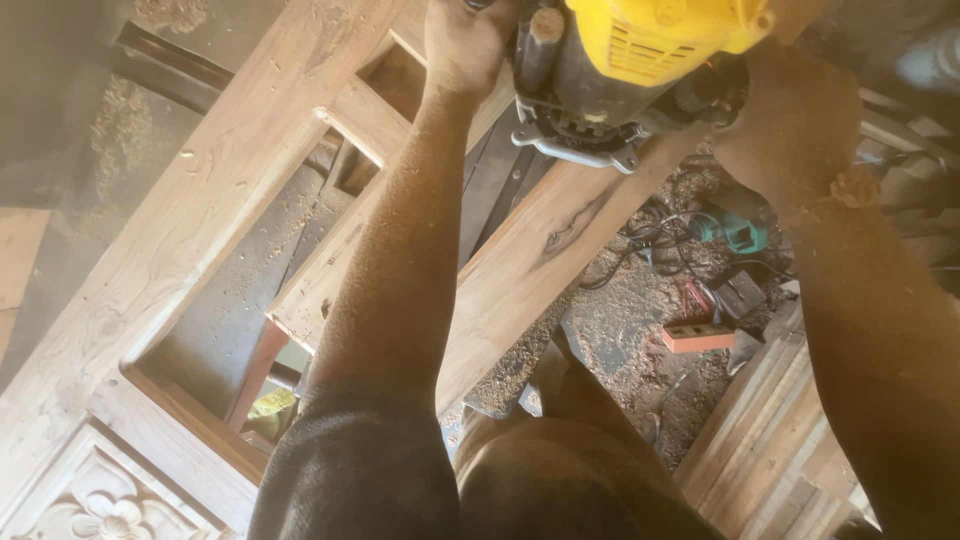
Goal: The person uses a yellow electric carving machine to shape and smooth the edges of a wooden frame with floral carvings. They move the tool along the frame's contours, generating wood shavings.
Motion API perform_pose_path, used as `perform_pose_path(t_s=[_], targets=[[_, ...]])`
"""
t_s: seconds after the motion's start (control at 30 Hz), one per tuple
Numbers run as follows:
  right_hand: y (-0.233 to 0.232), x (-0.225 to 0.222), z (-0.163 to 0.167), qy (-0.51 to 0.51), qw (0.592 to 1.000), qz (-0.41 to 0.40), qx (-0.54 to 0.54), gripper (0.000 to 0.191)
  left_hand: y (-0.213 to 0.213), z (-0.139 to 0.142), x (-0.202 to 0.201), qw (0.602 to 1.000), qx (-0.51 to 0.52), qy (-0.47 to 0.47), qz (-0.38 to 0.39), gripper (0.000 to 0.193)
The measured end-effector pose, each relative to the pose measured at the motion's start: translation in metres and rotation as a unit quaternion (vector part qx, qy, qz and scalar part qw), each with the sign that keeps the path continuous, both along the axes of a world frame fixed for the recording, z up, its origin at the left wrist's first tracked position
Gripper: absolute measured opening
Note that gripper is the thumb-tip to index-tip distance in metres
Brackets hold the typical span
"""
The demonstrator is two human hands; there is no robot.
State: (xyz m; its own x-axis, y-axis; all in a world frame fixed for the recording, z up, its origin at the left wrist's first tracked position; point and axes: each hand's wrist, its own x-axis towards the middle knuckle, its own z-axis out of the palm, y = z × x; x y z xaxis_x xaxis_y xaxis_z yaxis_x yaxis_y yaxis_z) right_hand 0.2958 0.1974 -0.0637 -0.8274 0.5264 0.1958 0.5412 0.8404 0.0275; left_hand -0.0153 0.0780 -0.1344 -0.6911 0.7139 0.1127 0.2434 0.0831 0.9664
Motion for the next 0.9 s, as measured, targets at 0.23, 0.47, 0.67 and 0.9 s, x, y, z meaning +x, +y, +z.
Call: perform_pose_path(t_s=[0.23,0.47,0.67,0.9], targets=[[-0.007,0.02,0.0,0.026,0.995,-0.025,-0.088,0.028,-0.002,0.005,0.022,0.999,-0.025,-0.014,0.027,0.034],[-0.006,0.027,-0.008,0.014,1.0,-0.022,-0.011,0.029,-0.001,0.006,0.023,1.0,-0.019,-0.001,-0.007,0.027],[-0.011,0.028,-0.006,0.023,0.999,-0.035,-0.015,0.031,0.004,-0.002,0.018,0.998,0.03,-0.045,-0.045,0.021],[-0.019,0.03,-0.002,0.024,0.999,-0.03,-0.022,0.03,-0.01,0.016,0.021,0.981,0.064,-0.146,-0.11,0.015]])
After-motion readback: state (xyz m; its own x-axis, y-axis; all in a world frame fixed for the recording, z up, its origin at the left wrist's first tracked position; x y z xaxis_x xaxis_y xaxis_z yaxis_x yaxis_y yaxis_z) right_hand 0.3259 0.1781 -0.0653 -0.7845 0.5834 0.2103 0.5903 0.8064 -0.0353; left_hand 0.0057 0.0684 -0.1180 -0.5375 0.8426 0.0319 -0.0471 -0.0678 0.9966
